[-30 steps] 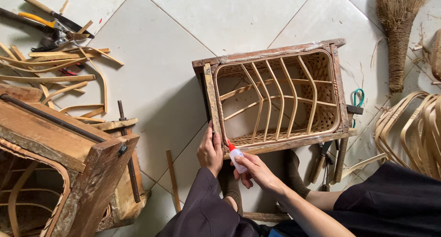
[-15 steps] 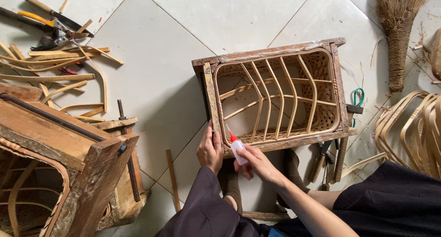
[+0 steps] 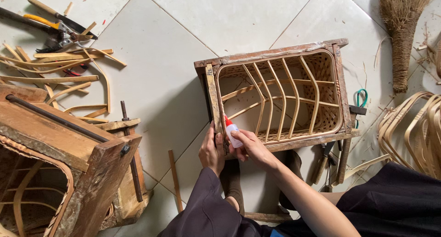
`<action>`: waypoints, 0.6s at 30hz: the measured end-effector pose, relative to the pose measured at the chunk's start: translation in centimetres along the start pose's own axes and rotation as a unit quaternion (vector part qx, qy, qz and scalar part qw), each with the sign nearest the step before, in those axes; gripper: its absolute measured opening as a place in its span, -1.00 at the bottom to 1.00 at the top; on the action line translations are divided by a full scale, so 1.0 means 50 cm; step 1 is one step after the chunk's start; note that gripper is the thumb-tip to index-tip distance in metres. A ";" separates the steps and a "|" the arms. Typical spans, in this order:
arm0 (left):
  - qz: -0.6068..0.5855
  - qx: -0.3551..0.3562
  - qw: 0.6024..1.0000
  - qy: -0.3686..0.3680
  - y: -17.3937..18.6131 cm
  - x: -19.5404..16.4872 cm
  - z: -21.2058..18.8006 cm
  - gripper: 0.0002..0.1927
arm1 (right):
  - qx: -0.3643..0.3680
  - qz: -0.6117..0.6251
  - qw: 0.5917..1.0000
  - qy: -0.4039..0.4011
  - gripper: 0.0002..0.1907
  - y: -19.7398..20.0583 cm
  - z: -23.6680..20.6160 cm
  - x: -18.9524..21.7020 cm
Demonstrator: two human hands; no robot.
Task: The person inserts thin bamboo strips into a rectangular basket frame, tapping them into place with a hammer and applying glue to secure the joints. The person repeatedly adjusts the strips and uses a hammer to flatten and align them within the frame.
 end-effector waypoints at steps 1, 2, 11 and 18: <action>0.001 0.002 1.000 0.002 -0.001 0.002 0.000 -0.28 | -0.001 0.002 1.000 -0.004 -0.56 -0.001 0.001 0.001; 0.002 0.003 1.000 0.004 -0.002 0.003 0.001 -0.28 | -0.003 0.004 1.000 -0.007 -0.56 -0.001 0.002 0.002; 0.009 0.004 1.000 0.001 -0.006 0.011 0.001 -0.26 | -0.018 -0.006 1.000 -0.018 -0.55 -0.003 -0.008 -0.009; 0.006 -0.014 1.000 -0.001 -0.010 0.009 -0.004 -0.39 | -0.027 0.005 0.999 -0.028 -0.58 0.002 -0.029 -0.051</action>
Point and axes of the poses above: each hand's wrist, its own z-axis towards the middle knuckle, its own y-axis out of the back of the hand, x = y × z, the point moved 2 cm from there along z, towards the middle knuckle, and after that the axes turned 3 degrees about -y, right-handed, at the moved point
